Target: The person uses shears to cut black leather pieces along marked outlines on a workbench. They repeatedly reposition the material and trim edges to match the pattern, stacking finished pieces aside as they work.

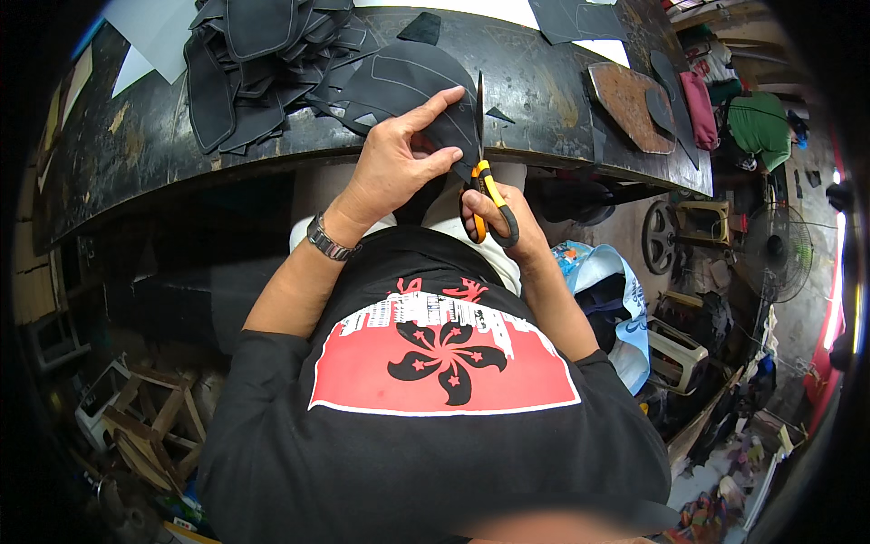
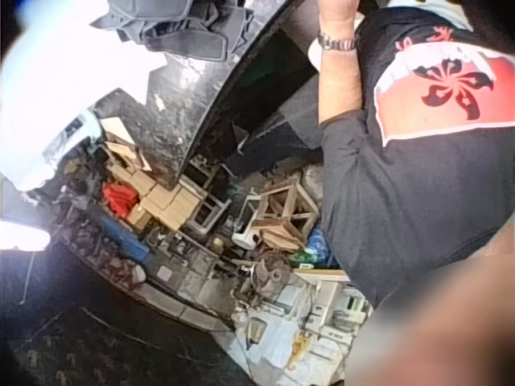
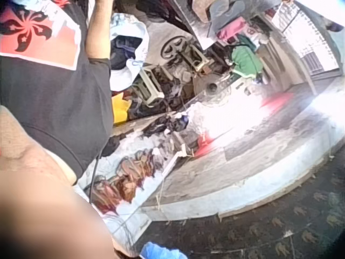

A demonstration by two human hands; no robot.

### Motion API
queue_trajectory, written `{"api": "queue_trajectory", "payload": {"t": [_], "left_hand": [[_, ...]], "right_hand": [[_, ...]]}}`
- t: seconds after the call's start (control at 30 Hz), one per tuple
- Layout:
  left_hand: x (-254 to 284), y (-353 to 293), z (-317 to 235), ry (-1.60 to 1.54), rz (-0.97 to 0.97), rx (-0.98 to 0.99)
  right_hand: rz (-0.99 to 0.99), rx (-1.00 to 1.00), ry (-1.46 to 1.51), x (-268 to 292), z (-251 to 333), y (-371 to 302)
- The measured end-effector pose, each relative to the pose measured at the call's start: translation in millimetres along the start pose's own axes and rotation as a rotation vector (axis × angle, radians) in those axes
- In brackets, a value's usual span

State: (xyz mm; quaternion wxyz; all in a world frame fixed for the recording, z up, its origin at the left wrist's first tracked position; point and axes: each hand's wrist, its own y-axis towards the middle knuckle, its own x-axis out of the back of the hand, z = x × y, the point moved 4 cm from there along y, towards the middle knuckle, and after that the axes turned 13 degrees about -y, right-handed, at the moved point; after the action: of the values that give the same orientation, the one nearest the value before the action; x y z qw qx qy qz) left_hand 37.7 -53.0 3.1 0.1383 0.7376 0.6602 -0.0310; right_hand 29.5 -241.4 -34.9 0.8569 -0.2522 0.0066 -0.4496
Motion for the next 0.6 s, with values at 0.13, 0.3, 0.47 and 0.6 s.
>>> {"api": "queue_trajectory", "payload": {"t": [0.13,0.3,0.47,0.6], "left_hand": [[3.1,-1.4,3.6,-0.003,-0.009,0.008],[3.3,-2.0,10.5,-0.029,-0.029,0.005],[5.9,0.6,12.4,-0.006,-0.100,-0.146],[19.2,7.7,11.7,-0.055,-0.204,-0.156]], "right_hand": [[-0.011,-0.028,0.055,-5.3,-5.8,-1.8],[-0.075,-0.088,0.029,-6.4,-10.5,-9.1],[-0.060,-0.086,-0.009,-2.2,-9.9,-12.8],[0.003,-0.099,0.006,-8.1,-12.4,-13.4]]}}
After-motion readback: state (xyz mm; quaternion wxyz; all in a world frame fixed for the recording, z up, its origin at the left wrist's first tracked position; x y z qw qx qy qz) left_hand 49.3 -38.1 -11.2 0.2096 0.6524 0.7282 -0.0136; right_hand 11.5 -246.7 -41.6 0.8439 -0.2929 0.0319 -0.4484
